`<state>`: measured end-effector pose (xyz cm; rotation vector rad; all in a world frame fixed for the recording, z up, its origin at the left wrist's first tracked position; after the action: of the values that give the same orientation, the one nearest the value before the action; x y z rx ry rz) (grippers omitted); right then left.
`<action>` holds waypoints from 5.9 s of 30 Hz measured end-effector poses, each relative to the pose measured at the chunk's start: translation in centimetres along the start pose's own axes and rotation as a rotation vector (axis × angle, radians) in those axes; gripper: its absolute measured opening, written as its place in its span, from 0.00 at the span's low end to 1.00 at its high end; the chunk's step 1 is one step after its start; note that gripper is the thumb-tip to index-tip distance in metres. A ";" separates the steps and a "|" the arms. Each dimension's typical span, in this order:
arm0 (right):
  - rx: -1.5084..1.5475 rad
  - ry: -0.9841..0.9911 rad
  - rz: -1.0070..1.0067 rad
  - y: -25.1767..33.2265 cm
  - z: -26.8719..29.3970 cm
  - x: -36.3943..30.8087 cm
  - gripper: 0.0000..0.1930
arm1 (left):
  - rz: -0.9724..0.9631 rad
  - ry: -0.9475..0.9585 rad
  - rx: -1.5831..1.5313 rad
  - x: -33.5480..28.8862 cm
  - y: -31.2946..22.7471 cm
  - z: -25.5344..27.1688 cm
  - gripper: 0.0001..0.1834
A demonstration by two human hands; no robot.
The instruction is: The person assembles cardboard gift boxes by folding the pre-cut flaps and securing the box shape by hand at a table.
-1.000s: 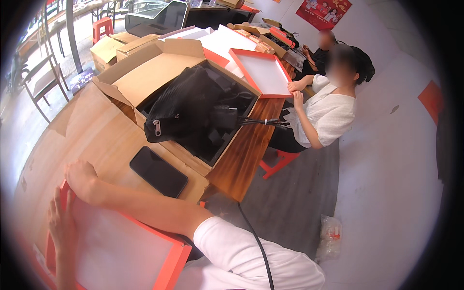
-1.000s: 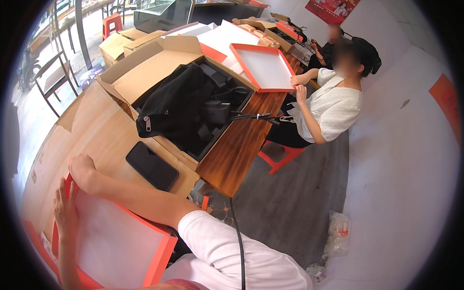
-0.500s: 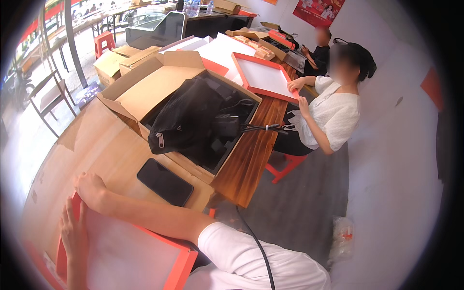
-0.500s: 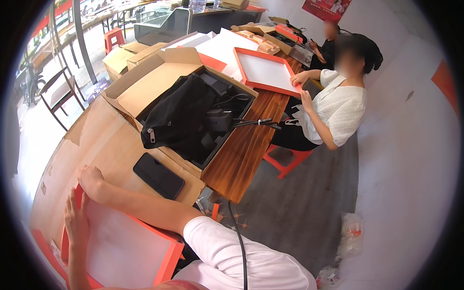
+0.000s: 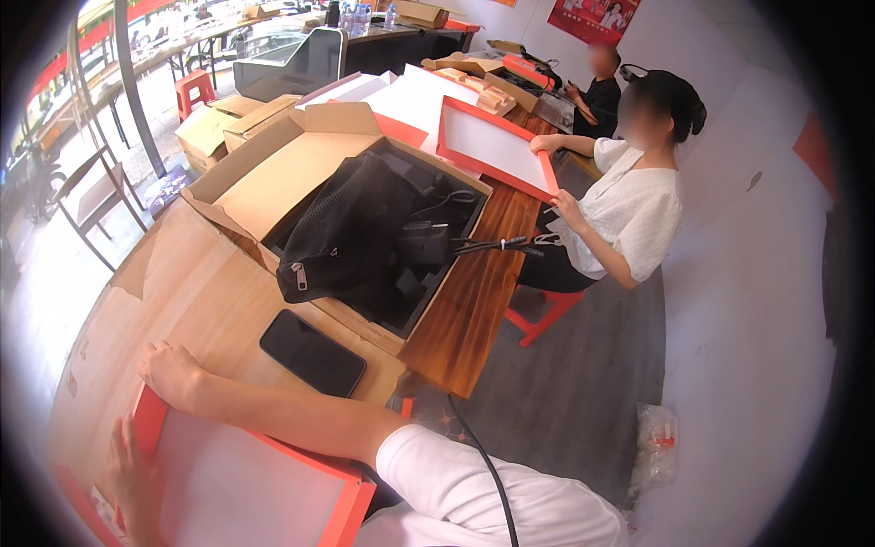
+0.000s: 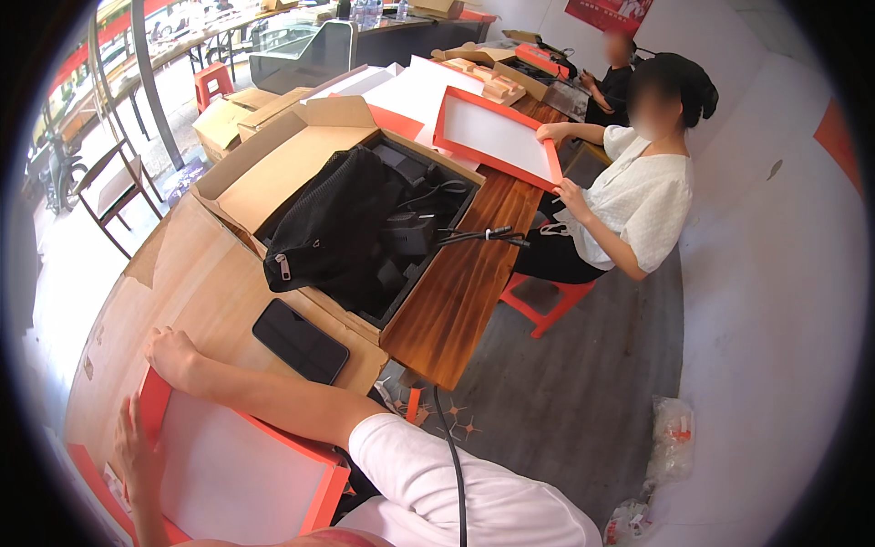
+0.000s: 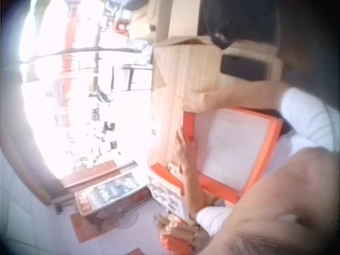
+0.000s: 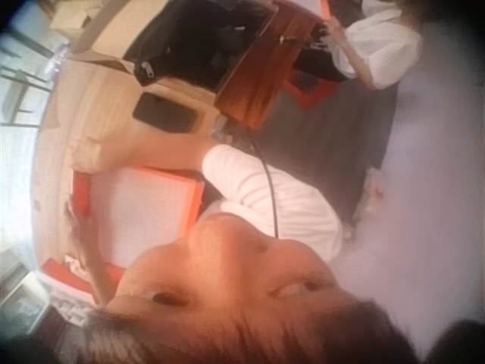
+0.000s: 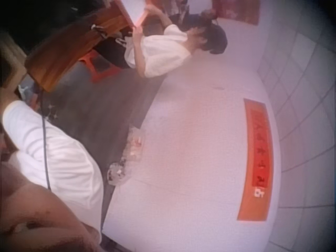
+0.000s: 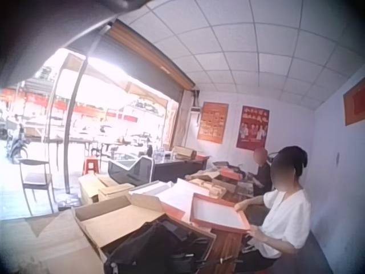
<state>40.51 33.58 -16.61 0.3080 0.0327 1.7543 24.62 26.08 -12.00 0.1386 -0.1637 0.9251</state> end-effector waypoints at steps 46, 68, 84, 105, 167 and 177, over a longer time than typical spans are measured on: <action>0.148 0.097 -0.058 -2.4 5.5 -4.1 0.23 | 0.382 0.218 0.007 -7.8 8.5 3.4 0.39; -0.079 0.177 -0.005 -2.9 4.1 -3.8 0.38 | -0.073 0.051 0.119 -4.3 2.9 1.2 0.36; 0.069 0.128 -0.017 -1.8 4.4 -3.7 0.33 | -0.407 -0.084 0.670 -4.8 1.2 -2.1 0.33; -0.104 -0.027 -0.052 -1.5 1.0 -2.1 0.18 | 0.081 -0.002 0.240 -7.1 3.3 4.9 0.36; -0.162 -0.032 -0.030 -1.7 1.3 -2.1 0.22 | -0.191 0.031 0.340 -6.5 5.9 -0.5 0.43; -0.174 -0.053 -0.008 -1.6 1.5 -2.3 0.25 | -0.070 0.015 0.278 -4.1 4.2 -2.9 0.44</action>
<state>42.76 31.46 -15.92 0.2262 -0.1563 1.7277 19.04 25.91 -15.51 0.3918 -0.0150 0.8760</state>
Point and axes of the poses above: each hand's wrist, its own x-axis towards the middle knuckle, its own z-axis out of the back of the hand, y = z × x, the point moved 9 cm from there along x, towards the middle knuckle, and after that the axes turned 1 degree about -y, right-handed, at the moved point
